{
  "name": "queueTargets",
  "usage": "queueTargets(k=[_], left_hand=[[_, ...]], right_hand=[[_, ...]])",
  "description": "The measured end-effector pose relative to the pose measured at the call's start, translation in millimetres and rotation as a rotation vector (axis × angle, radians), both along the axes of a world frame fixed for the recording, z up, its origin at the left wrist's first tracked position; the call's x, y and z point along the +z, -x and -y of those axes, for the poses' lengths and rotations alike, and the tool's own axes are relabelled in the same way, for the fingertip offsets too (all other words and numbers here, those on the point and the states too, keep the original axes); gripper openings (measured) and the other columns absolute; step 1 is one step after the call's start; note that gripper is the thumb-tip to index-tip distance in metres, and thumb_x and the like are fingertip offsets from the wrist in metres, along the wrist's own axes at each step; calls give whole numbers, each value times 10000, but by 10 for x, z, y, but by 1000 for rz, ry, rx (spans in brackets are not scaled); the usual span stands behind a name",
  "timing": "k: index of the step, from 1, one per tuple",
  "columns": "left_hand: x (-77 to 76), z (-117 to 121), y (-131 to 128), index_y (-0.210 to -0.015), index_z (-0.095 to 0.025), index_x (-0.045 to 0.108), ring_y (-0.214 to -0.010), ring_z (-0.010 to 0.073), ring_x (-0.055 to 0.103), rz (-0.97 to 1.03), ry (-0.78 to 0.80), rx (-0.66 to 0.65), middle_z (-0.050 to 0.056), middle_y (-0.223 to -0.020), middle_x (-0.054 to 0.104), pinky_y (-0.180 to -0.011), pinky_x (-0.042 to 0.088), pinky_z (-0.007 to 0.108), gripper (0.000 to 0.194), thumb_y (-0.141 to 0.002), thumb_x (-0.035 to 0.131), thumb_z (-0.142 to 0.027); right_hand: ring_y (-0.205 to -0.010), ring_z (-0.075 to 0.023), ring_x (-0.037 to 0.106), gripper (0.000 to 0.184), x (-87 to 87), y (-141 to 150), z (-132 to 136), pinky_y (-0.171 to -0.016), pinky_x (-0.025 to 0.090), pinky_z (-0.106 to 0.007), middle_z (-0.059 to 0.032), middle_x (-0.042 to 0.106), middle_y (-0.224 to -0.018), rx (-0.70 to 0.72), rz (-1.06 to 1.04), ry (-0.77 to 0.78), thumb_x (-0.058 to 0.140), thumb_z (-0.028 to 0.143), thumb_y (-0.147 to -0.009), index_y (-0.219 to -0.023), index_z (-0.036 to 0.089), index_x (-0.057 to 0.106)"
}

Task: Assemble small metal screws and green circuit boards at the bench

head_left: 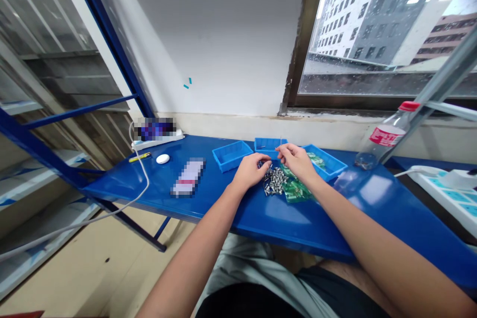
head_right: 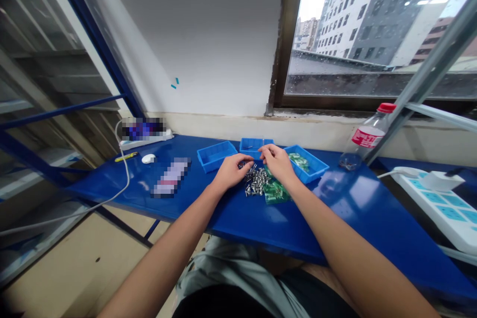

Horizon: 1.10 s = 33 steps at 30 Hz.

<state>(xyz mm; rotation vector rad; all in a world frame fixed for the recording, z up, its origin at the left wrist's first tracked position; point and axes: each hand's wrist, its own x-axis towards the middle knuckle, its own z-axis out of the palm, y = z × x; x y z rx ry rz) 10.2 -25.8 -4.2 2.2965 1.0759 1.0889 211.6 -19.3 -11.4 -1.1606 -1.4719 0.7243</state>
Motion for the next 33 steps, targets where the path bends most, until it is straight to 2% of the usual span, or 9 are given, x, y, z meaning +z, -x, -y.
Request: queueTargets(k=[5, 9, 15, 20, 23, 28, 33], left_hand=[[-77, -24, 14, -1166, -203, 791, -1073, 278, 727, -144, -38, -63, 92, -1165, 787, -986, 536, 361, 318, -904, 682, -348], [-105, -42, 19, -1110, -219, 817, -1000, 269, 740, -159, -12, -92, 82, -1101, 804, -956, 536, 338, 292, -850, 729, -319], [-122, -74, 31, -948, -251, 847, -886, 242, 747, -83, 43, -97, 47, -978, 822, -890, 537, 305, 168, -827, 729, -251], [-128, -97, 34, -924, -252, 842, -873, 229, 752, -91, 44, -71, 34, -949, 822, -904, 545, 310, 190, -830, 695, -176], [-117, -99, 22, -960, -230, 826, -915, 232, 758, 53, 73, -52, 47, -984, 819, -927, 565, 342, 162, -853, 707, -205], [-107, -126, 11, -1096, -160, 769, -1011, 247, 770, 415, 268, -86, 118, -1085, 802, -982, 596, 398, 263, -853, 756, -257], [-98, -141, 17, -1116, -127, 760, -1088, 283, 756, 511, 382, -146, 160, -1139, 786, -1051, 572, 456, 339, -827, 795, -302]], right_hand=[[-543, -181, 593, 521, -36, -46, -52, -521, 450, -293, -51, 696, -637, -112, 157, 35, 563, 665, -910, -833, 189, 759], [-601, -208, 658, 573, -56, -36, -26, -577, 511, -310, -59, 722, -654, -105, 209, -27, 535, 722, -909, -833, 201, 762], [-714, -231, 712, 488, -54, 30, 34, -729, 549, -346, -51, 747, -701, -91, 237, -44, 542, 635, -952, -779, 222, 735], [-665, -221, 691, 427, -28, 45, 99, -677, 528, -338, -35, 730, -682, -89, 260, -30, 547, 571, -966, -827, 218, 741], [-695, -221, 699, 355, 8, 61, 163, -682, 531, -338, -41, 746, -735, -86, 269, -68, 578, 516, -956, -877, 211, 742], [-818, -213, 708, 206, 40, 121, 230, -714, 552, -331, -55, 771, -932, -7, 333, -205, 658, 363, -898, -1020, 217, 736], [-816, -208, 695, 169, -32, 139, 192, -721, 557, -346, -60, 756, -966, 50, 405, -284, 635, 285, -896, -1029, 221, 719]])
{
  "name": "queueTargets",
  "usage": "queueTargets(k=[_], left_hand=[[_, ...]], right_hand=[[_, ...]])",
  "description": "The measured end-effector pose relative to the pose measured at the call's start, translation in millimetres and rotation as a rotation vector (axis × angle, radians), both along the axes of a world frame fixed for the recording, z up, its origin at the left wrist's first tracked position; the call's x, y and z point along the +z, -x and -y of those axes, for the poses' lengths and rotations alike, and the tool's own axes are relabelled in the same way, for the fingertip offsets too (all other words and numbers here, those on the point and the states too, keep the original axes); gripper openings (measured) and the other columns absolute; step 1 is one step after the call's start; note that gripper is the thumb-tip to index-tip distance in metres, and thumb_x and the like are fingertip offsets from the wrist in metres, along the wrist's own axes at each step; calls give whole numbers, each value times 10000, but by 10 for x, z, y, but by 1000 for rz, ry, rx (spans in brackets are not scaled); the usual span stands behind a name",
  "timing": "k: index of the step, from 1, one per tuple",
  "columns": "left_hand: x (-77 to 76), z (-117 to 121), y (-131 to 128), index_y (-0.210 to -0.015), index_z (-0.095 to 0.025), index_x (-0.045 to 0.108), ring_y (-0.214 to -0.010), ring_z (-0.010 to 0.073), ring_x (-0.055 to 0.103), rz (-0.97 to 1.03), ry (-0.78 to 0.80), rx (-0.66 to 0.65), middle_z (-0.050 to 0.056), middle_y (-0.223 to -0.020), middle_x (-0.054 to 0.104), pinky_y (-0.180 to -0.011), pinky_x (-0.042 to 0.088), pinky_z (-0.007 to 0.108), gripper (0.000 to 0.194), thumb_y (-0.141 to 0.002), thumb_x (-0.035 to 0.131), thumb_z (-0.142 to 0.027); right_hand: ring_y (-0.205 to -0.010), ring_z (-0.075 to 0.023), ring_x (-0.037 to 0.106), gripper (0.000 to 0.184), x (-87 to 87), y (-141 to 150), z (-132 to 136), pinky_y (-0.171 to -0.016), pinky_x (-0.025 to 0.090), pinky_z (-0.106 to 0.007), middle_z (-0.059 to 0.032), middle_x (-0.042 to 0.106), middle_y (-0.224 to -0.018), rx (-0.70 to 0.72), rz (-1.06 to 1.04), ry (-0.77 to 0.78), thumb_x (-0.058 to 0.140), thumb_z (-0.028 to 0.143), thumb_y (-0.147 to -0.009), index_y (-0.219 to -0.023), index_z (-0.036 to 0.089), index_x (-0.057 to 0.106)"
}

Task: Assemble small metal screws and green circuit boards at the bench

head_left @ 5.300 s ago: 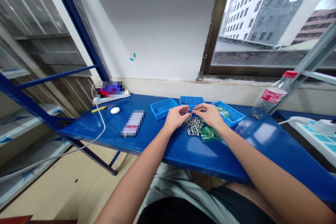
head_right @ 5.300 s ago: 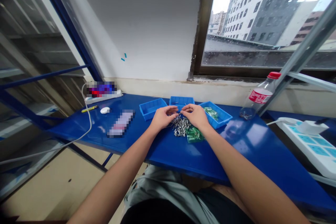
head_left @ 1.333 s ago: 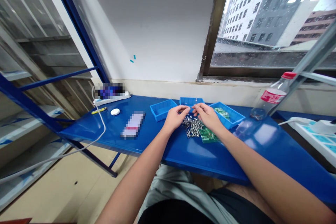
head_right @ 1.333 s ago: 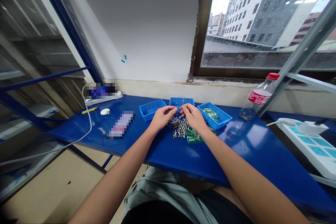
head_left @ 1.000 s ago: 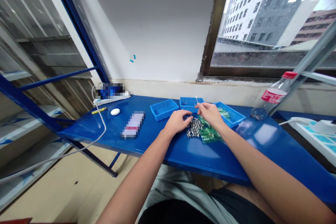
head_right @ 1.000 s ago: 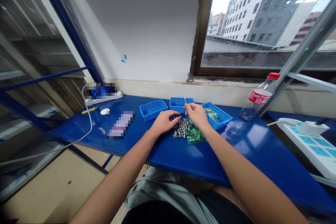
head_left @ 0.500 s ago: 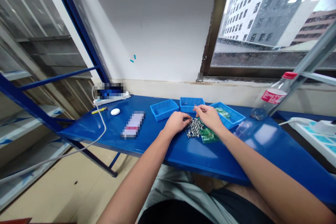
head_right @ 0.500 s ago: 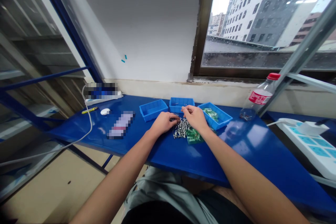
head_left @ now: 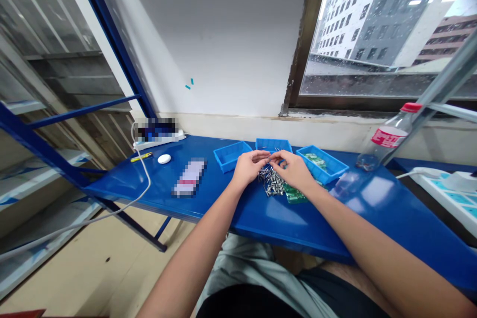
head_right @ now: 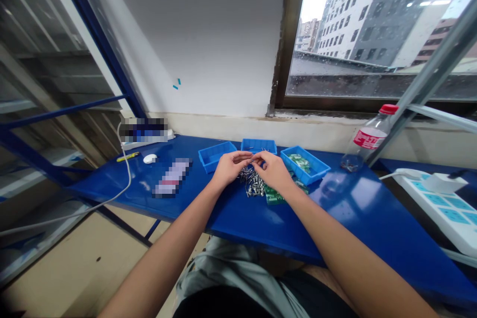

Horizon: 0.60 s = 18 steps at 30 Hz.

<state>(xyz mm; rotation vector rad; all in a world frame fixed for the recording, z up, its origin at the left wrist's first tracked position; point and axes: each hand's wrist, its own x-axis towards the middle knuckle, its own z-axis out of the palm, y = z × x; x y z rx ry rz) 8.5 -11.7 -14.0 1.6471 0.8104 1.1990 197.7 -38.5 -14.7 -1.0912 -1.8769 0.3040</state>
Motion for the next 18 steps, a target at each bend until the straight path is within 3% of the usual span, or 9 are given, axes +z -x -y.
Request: queueTargets(k=[10, 18], left_hand=[[33, 39, -18, -1101, -119, 777, -1090, 298, 757, -47, 10, -35, 154, -1131, 790, -1062, 573, 478, 302, -816, 764, -218], [-4, 41, -47, -1308, -147, 673, -1149, 286, 736, -7, -4, -88, 169, -1338, 705, -1058, 574, 462, 456, -857, 722, -189]], right_hand=[[-766, -204, 670, 128, -11, -12, -6, -709, 552, -352, -62, 737, -954, -47, 28, -68, 612, 245, -905, -989, 221, 705], [-818, -225, 658, 260, -42, -11, -8, -760, 559, -373, -69, 695, -941, -44, 88, -98, 587, 181, -861, -1098, 207, 692]])
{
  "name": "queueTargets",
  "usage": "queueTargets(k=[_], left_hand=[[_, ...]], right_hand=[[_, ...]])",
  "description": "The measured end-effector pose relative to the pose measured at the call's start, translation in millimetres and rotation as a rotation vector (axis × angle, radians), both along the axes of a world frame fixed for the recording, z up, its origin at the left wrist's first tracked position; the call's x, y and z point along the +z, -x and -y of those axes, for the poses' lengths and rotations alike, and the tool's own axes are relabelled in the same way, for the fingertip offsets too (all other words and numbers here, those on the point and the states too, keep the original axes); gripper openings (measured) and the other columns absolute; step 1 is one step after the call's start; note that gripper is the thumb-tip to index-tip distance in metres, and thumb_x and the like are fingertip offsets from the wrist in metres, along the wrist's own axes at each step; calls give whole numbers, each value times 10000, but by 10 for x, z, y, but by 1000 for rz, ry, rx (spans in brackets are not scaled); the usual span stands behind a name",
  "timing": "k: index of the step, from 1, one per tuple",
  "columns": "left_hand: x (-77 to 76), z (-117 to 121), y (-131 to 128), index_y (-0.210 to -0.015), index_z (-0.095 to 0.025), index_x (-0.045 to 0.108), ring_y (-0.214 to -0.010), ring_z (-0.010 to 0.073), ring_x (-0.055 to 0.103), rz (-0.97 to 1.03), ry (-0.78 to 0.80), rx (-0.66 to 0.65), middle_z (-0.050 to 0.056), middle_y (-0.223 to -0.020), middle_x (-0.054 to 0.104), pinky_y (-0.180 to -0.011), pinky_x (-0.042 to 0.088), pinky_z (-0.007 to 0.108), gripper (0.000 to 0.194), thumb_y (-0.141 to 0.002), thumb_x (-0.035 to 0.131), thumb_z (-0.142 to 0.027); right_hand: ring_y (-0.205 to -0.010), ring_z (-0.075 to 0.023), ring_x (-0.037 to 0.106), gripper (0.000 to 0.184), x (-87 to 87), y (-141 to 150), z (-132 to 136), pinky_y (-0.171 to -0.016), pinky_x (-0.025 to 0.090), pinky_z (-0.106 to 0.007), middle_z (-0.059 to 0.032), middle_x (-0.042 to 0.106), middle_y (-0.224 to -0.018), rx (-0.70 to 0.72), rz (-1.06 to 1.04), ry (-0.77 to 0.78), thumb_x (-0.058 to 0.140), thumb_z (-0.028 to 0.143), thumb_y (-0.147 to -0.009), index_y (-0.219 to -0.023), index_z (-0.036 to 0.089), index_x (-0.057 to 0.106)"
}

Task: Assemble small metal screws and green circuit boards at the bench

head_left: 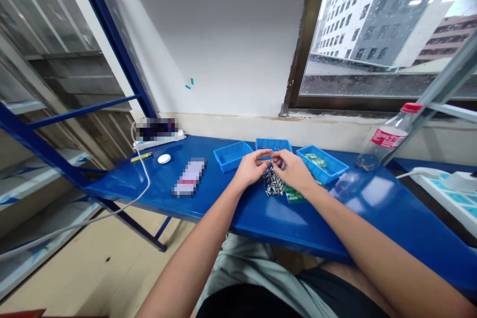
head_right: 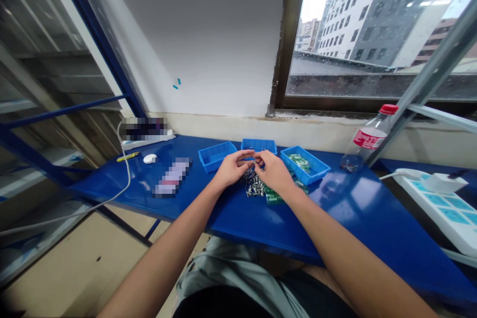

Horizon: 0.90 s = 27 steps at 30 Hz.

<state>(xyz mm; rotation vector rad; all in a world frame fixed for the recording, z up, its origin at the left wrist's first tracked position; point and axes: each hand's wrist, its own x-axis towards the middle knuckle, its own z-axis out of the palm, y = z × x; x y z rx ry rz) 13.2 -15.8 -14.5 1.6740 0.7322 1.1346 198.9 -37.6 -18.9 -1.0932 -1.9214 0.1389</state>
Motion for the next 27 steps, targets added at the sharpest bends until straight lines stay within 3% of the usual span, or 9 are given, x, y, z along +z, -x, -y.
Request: queueTargets(k=[5, 11, 18, 23, 27], left_hand=[[-1, 5, -4, -1293, -122, 678, -1141, 286, 733, 5, 0, 31, 188, -1275, 732, -1034, 573, 428, 475, -869, 755, -320], [29, 32, 33, -1122, -140, 789, -857, 255, 767, -154, 20, 41, 113, -946, 812, -810, 611, 354, 459, -876, 721, -522], [-2, 0, 50, -1080, -156, 798, -940, 256, 778, -160, -56, 159, 114, -1029, 812, -887, 616, 364, 288, -832, 755, -298], [12, 6, 46, -978, -185, 809, -904, 231, 780, -281, -154, 229, 69, -973, 818, -873, 624, 349, 167, -835, 723, -200], [2, -1, 32, -1026, -171, 777, -908, 193, 779, -243, -174, 220, 63, -988, 813, -885, 628, 319, 226, -822, 706, -103]], right_hand=[[-727, -201, 615, 225, 45, 28, 33, -733, 548, -366, -56, 662, -881, -70, -59, 5, 604, 193, -839, -1020, 213, 737], [-774, -203, 664, 185, 49, 12, 11, -708, 564, -346, -61, 721, -968, -10, -145, 82, 597, 216, -854, -988, 220, 725], [-861, -218, 708, 173, 40, 25, 23, -826, 581, -377, -62, 763, -1029, 26, -111, 42, 605, 228, -897, -995, 232, 747], [-820, -212, 723, 150, 67, 39, 51, -770, 587, -352, -46, 774, -926, -12, -205, 144, 662, 334, -899, -957, 224, 745], [-816, -207, 724, 153, 40, 35, 35, -760, 593, -342, -43, 764, -888, -1, -264, 222, 697, 344, -868, -942, 214, 730]])
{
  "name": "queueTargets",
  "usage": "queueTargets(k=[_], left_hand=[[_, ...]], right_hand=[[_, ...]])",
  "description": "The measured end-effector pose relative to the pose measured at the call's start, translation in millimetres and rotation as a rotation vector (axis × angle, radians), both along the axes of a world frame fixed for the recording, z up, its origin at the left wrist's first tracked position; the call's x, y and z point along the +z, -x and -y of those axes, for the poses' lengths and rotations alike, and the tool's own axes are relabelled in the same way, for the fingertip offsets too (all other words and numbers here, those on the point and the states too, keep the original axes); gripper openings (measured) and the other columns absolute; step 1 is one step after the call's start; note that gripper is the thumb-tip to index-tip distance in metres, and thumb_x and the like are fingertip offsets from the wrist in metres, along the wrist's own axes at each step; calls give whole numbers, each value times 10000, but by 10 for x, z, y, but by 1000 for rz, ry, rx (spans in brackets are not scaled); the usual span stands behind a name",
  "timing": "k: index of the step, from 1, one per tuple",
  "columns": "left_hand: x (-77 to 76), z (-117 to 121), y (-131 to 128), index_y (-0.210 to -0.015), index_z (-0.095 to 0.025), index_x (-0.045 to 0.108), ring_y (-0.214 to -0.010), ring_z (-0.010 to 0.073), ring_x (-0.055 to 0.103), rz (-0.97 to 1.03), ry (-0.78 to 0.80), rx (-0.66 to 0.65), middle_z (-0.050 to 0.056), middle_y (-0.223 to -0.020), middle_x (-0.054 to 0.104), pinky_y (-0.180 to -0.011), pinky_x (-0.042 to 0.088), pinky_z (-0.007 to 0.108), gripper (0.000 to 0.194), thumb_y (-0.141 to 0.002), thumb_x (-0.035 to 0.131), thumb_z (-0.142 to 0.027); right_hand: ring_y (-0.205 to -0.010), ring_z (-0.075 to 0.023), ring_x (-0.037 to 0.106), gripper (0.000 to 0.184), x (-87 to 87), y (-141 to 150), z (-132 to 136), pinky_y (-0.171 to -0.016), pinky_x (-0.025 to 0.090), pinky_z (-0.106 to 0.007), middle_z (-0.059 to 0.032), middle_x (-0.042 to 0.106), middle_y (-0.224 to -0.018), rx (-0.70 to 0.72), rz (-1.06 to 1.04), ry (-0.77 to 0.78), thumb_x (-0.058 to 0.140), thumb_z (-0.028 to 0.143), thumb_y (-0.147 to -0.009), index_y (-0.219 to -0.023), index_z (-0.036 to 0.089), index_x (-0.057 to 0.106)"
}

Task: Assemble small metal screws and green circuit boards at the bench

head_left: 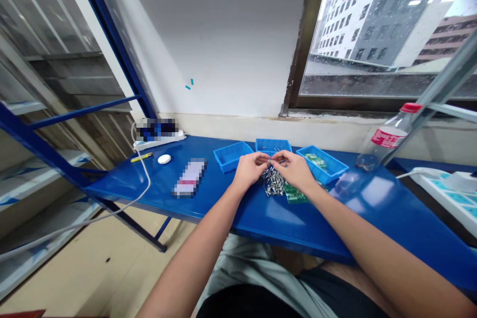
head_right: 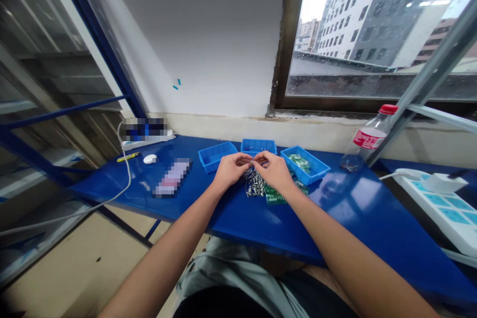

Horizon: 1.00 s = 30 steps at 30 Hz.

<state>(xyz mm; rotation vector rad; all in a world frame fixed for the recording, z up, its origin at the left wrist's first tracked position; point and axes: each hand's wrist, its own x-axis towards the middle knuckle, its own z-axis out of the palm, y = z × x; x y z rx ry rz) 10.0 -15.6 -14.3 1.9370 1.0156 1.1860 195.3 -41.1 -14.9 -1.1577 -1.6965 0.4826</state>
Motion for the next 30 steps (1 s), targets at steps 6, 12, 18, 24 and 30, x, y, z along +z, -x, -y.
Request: queueTargets(k=[6, 12, 18, 24, 30], left_hand=[[-9, -15, -8, -1113, -145, 727, -948, 200, 778, 104, 22, -28, 99, -1020, 804, -909, 629, 333, 298, -822, 697, -83], [38, 30, -6, -1059, -154, 771, -925, 220, 772, 45, 27, -3, 106, -1027, 807, -875, 623, 327, 236, -890, 713, -308], [89, 63, 33, -1056, -185, 820, -925, 245, 771, -85, 42, -37, 72, -992, 819, -783, 611, 294, 390, -940, 632, -506], [38, 25, 22, -1087, -164, 806, -956, 240, 783, 11, 69, -34, 88, -1043, 815, -878, 624, 333, 263, -883, 701, -292], [14, 13, 9, -1022, -179, 808, -938, 240, 787, 1, 47, -2, 85, -1008, 818, -901, 635, 360, 199, -854, 745, -264]], right_hand=[[-795, -190, 698, 174, -61, 17, -24, -721, 594, -322, -44, 737, -884, 44, -47, 42, 706, 291, -823, -971, 202, 694], [-726, -171, 657, 184, -12, 21, -13, -675, 563, -311, -38, 711, -858, -26, 67, -60, 632, 228, -834, -990, 196, 725], [-780, -185, 693, 173, 7, -3, -17, -725, 590, -322, -53, 743, -938, 0, 53, -104, 631, 224, -849, -987, 200, 731], [-850, -208, 736, 143, 19, 6, 6, -828, 617, -365, -51, 771, -979, 11, 44, -102, 619, 260, -889, -949, 222, 743], [-813, -215, 734, 169, 16, 8, 11, -771, 619, -363, -55, 765, -889, -5, -56, -1, 702, 338, -860, -966, 208, 713]])
